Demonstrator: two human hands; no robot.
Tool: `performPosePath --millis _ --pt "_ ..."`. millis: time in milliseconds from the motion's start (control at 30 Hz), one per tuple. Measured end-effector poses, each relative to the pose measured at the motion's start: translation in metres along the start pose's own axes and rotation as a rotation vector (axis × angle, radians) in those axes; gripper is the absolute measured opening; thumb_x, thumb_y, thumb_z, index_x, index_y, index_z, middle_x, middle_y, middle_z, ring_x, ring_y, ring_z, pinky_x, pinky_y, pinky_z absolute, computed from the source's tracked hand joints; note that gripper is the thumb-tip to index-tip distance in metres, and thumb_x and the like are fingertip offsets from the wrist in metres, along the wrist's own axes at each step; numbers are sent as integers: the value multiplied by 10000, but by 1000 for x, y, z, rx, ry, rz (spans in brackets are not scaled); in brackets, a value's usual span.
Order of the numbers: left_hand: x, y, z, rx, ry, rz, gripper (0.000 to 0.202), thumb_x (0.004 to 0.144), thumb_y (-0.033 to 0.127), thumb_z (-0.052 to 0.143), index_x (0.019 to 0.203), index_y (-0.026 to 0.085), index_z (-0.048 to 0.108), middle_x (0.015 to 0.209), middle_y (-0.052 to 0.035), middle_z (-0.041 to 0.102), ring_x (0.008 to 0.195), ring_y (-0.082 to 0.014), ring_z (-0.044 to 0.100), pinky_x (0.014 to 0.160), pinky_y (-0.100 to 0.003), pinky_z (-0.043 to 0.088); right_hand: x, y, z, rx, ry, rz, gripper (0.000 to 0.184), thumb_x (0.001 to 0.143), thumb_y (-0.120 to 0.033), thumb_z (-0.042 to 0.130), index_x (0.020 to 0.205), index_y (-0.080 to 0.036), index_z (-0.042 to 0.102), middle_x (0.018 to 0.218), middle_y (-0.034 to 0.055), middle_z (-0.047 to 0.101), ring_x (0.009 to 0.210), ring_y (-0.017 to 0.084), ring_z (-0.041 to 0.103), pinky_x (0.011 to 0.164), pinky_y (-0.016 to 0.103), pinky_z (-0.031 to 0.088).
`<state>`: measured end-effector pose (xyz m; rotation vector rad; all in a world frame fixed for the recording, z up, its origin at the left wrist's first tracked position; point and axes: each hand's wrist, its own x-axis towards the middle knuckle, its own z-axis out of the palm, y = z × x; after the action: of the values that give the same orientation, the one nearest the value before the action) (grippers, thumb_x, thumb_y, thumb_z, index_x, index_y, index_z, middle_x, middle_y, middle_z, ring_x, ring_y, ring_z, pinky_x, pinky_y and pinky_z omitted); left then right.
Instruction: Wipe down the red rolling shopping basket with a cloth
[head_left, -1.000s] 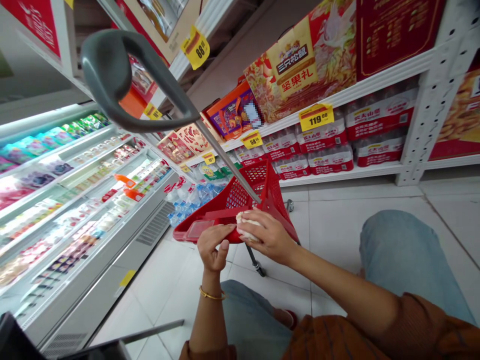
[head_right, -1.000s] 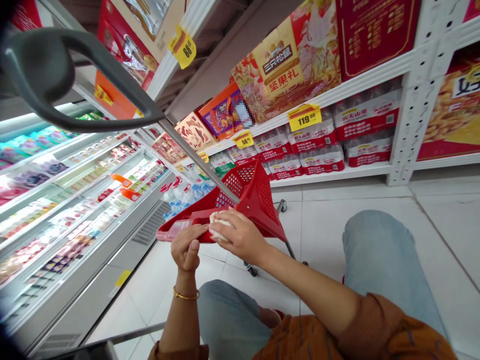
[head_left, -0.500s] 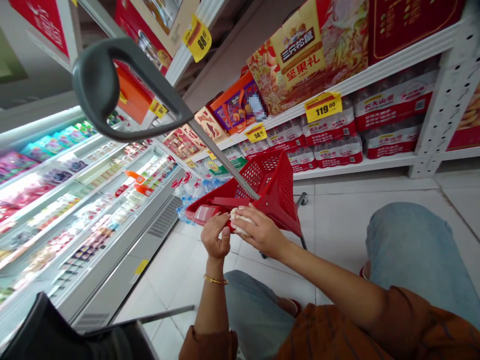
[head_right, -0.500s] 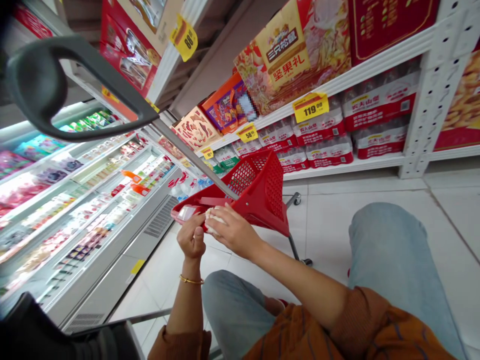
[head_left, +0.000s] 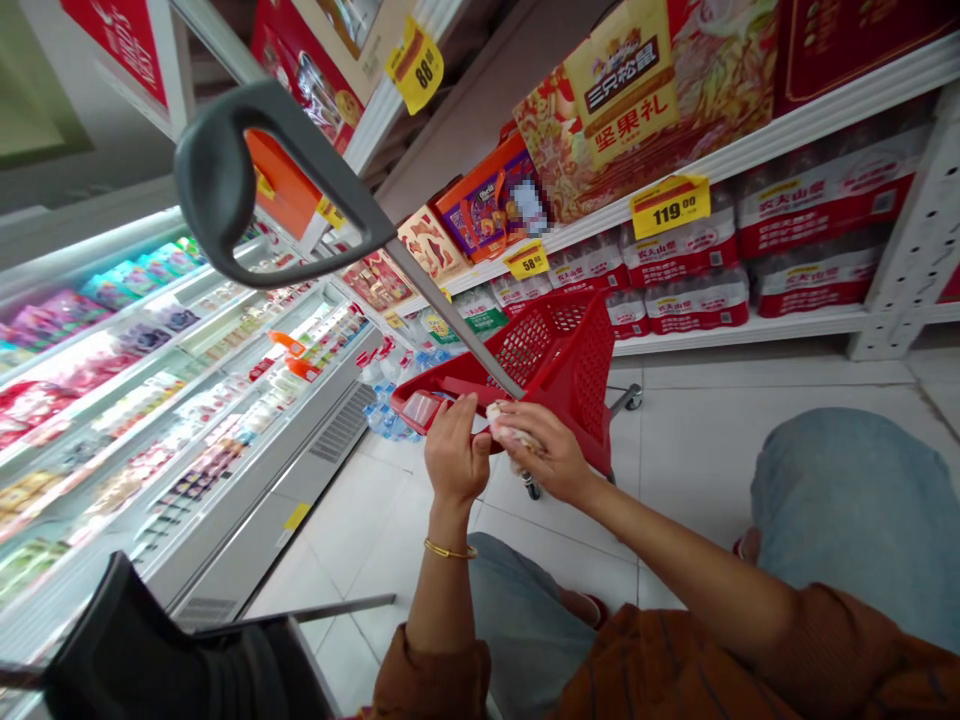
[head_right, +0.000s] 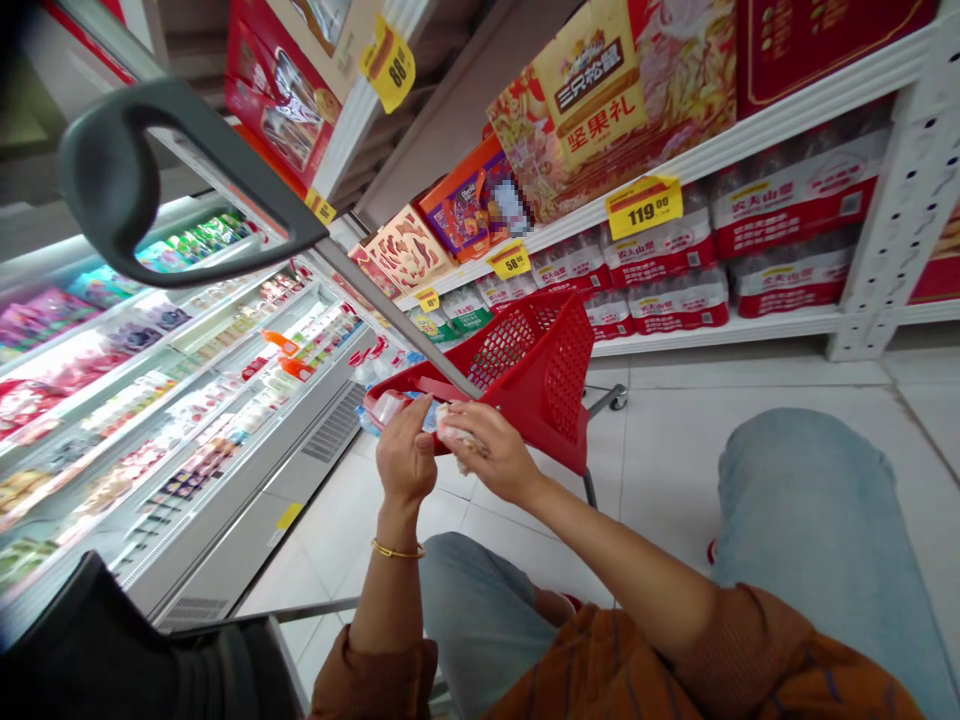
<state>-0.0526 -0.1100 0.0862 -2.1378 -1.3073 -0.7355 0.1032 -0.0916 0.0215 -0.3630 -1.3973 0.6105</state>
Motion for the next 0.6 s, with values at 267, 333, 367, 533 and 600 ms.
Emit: performPosePath --millis 267,333,367,533,600 --pt "10 13 16 79 -192 -99 678 990 542 186 1391 64 451 1349 -226 559 1260 -283 552 1008 -438 481 -10 16 7 -101 309 138 326 978 -307 464 1291 -265 546 1265 86 629 1325 238 487 1128 504 380" --pt "9 11 16 80 -201 -33 676 993 535 169 1352 69 501 1293 -207 609 1211 -272 595 970 -411 509 -7 22 15 -139 314 134 358 987 -317 435 1330 -264 524 1334 92 583 1377 244 422 1142 514 358" --pt "9 11 16 86 -192 7 676 994 533 169 1330 66 525 1270 -202 627 1190 -269 610 955 -399 517 -6 25 20 -164 314 135 379 991 -325 421 1355 -261 505 1388 98 539 1406 249 377 1147 520 348" --pt "12 14 16 118 -165 71 575 1006 481 258 1246 92 607 1177 -174 686 1061 -249 683 860 -350 548 -6 45 39 -312 252 73 501 1009 -405 324 1487 -255 322 1505 110 415 1463 260 258 1161 564 303" --pt "13 14 16 104 -170 80 524 1008 452 295 1213 112 636 1136 -156 708 982 -237 709 803 -333 556 -9 52 42 -345 232 40 520 1011 -411 311 1502 -243 290 1478 123 453 1442 256 309 1158 562 309"
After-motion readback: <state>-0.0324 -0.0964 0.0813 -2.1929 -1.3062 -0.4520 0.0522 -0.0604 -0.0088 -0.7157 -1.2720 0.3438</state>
